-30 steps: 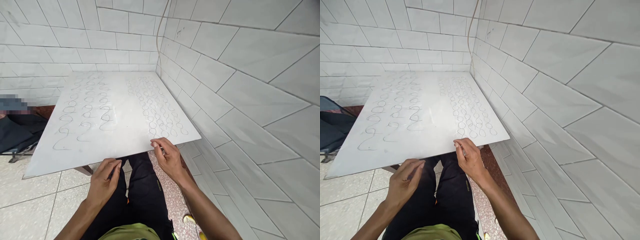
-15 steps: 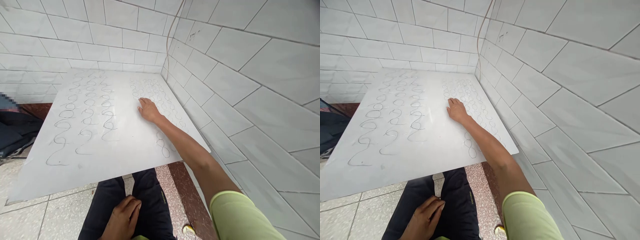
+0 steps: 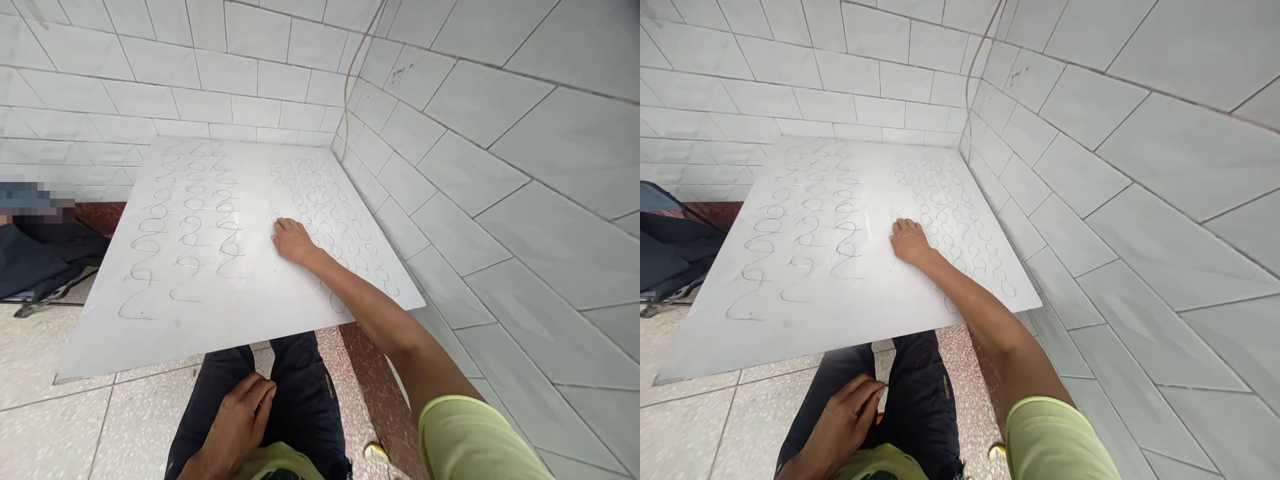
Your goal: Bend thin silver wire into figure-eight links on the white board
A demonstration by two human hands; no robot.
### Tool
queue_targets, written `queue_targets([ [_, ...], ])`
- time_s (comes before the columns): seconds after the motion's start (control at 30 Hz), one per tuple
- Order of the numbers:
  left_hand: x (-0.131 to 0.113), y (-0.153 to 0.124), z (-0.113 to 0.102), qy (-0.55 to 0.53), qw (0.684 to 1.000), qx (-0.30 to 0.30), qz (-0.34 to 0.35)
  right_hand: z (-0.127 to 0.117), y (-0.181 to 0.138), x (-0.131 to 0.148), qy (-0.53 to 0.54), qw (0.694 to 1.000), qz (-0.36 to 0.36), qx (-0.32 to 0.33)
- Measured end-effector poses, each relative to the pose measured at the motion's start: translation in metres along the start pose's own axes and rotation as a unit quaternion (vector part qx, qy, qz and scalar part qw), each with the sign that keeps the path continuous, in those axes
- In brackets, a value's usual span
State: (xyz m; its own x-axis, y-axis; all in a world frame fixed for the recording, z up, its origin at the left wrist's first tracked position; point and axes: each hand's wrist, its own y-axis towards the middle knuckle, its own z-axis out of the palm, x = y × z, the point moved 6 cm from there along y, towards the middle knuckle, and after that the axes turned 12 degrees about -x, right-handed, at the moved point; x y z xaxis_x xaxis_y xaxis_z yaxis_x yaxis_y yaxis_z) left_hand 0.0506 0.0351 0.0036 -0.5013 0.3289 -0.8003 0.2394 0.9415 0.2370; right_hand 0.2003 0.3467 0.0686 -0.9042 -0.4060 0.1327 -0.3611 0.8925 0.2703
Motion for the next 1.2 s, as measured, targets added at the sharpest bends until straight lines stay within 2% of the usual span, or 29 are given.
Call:
queue_targets([
  [0.2, -0.019, 0.006, -0.004, -0.003, 1.0, 0.005, 0.024, -0.01, -0.096, 0.046, 0.039, 0.997, -0.04, -0.049],
  [0.3, -0.027, 0.013, -0.009, -0.002, 0.999, -0.008, 0.034, -0.014, -0.14, 0.062, 0.064, 0.994, -0.03, -0.084],
  [0.47, -0.029, 0.02, -0.014, 0.009, 0.999, -0.018, 0.041, -0.025, -0.195, 0.081, 0.104, 0.985, -0.031, -0.133],
  [0.6, -0.024, 0.018, -0.011, 0.028, 0.999, -0.013, 0.032, -0.03, -0.222, 0.089, 0.142, 0.977, -0.04, -0.155],
  [0.87, -0.015, 0.018, -0.005, 0.047, 0.999, -0.009, -0.013, -0.018, -0.254, 0.08, 0.251, 0.947, -0.074, -0.184],
  [0.97, -0.012, 0.019, -0.008, 0.027, 0.998, -0.028, -0.05, -0.026, -0.256, 0.078, 0.306, 0.93, -0.04, -0.2],
  [1.03, -0.009, 0.021, -0.011, -0.015, 0.993, -0.047, -0.106, -0.036, -0.256, 0.076, 0.359, 0.905, 0.043, -0.225],
  [1.07, -0.007, 0.022, -0.013, -0.046, 0.987, -0.053, -0.145, -0.041, -0.256, 0.075, 0.394, 0.882, 0.101, -0.237],
  [1.13, -0.005, 0.026, -0.014, -0.127, 0.963, -0.055, -0.231, -0.044, -0.258, 0.075, 0.477, 0.815, 0.221, -0.245],
  [1.2, -0.008, 0.031, -0.013, -0.214, 0.93, -0.056, -0.293, -0.04, -0.26, 0.081, 0.554, 0.739, 0.307, -0.228],
])
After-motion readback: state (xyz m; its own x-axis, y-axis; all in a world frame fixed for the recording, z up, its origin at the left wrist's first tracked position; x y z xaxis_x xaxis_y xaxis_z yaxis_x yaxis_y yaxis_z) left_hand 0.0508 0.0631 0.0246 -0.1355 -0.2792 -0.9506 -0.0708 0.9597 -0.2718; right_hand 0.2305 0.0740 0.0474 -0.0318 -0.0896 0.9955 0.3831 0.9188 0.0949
